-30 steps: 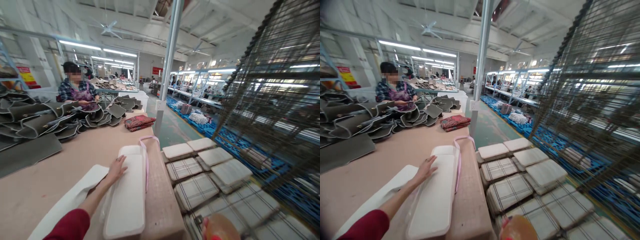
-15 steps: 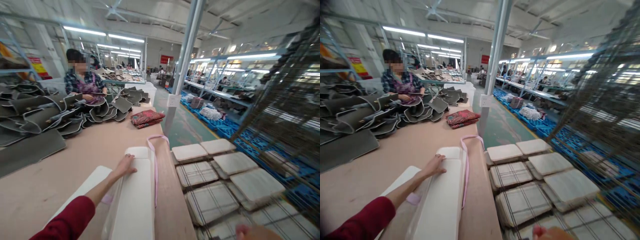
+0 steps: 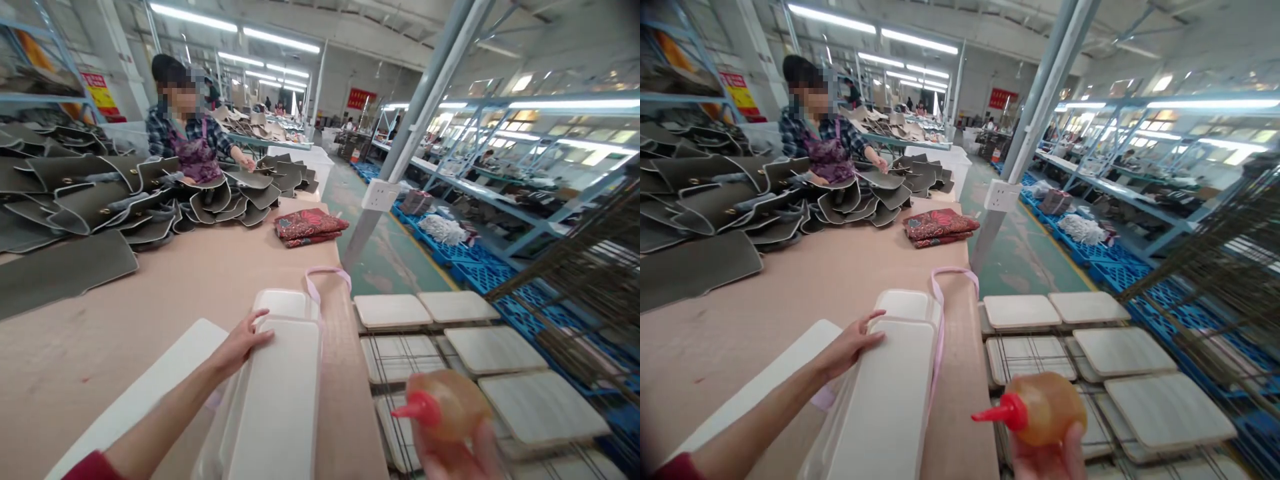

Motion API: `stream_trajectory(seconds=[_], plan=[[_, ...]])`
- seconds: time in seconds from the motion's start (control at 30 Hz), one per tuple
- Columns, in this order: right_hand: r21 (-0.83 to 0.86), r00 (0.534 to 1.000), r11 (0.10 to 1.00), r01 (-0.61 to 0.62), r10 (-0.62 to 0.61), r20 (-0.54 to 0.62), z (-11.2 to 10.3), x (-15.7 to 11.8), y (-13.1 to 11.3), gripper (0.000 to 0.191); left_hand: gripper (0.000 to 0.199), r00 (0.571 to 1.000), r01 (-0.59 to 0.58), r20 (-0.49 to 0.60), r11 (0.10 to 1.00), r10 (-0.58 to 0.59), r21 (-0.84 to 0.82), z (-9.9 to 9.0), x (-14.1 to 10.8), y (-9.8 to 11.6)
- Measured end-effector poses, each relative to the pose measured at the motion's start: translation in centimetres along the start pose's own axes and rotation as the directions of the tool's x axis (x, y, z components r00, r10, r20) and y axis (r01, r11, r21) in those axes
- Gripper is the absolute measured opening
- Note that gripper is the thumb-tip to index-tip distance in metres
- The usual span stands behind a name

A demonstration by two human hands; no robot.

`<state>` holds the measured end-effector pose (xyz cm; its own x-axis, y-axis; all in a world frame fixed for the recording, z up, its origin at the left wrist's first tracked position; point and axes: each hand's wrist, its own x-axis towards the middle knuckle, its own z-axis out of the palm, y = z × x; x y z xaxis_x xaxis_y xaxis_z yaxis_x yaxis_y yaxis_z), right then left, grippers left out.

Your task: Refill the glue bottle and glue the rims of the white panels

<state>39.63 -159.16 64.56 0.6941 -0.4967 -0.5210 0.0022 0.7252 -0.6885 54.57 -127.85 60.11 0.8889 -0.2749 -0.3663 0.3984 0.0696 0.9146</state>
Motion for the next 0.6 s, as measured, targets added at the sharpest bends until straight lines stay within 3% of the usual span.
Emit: stream_trajectory(seconds=[0.1,0.27,0.33,0.4,0.43,0.5,0.6], plan=[[0.101,0.996,0.994,-0.042,0.035,0.077,0.8,1.1,0.0,0.059,0.056,1.000,0.027,0.006,0.987,-0.027,-0.158,2.8,-3.3,-0.2],[0.174,0.995,0.984,-0.041,0.024,0.100,-0.3,1.7,-0.4,0.062,0.052,1.000,0.002,-0.001,0.989,-0.002,-0.148,6.3,-6.6,1.9],[0.153,0.994,0.988,-0.022,0.006,0.107,-0.4,0.9,-1.3,0.064,0.050,0.999,-0.002,0.048,0.997,0.006,-0.084,7.2,-7.3,3.9],[0.117,0.992,0.993,0.010,-0.025,0.123,-0.6,-0.2,-2.6,0.068,0.046,0.983,0.005,0.184,0.999,-0.013,0.042,8.2,-7.8,5.7],[0.101,0.990,0.994,0.040,-0.053,0.132,-0.7,-0.8,-3.3,0.071,0.045,0.957,0.008,0.288,0.993,-0.041,0.116,8.8,-8.0,6.3],[0.075,0.981,0.990,0.118,-0.128,0.146,-1.2,-1.8,-4.7,0.078,0.045,0.861,-0.032,0.497,0.964,-0.107,0.263,10.5,-8.3,7.0],[0.061,0.968,0.972,0.227,-0.232,0.098,-2.4,-2.8,-6.8,0.085,0.047,0.730,-0.175,0.667,0.905,-0.145,0.388,13.3,-8.5,7.1]])
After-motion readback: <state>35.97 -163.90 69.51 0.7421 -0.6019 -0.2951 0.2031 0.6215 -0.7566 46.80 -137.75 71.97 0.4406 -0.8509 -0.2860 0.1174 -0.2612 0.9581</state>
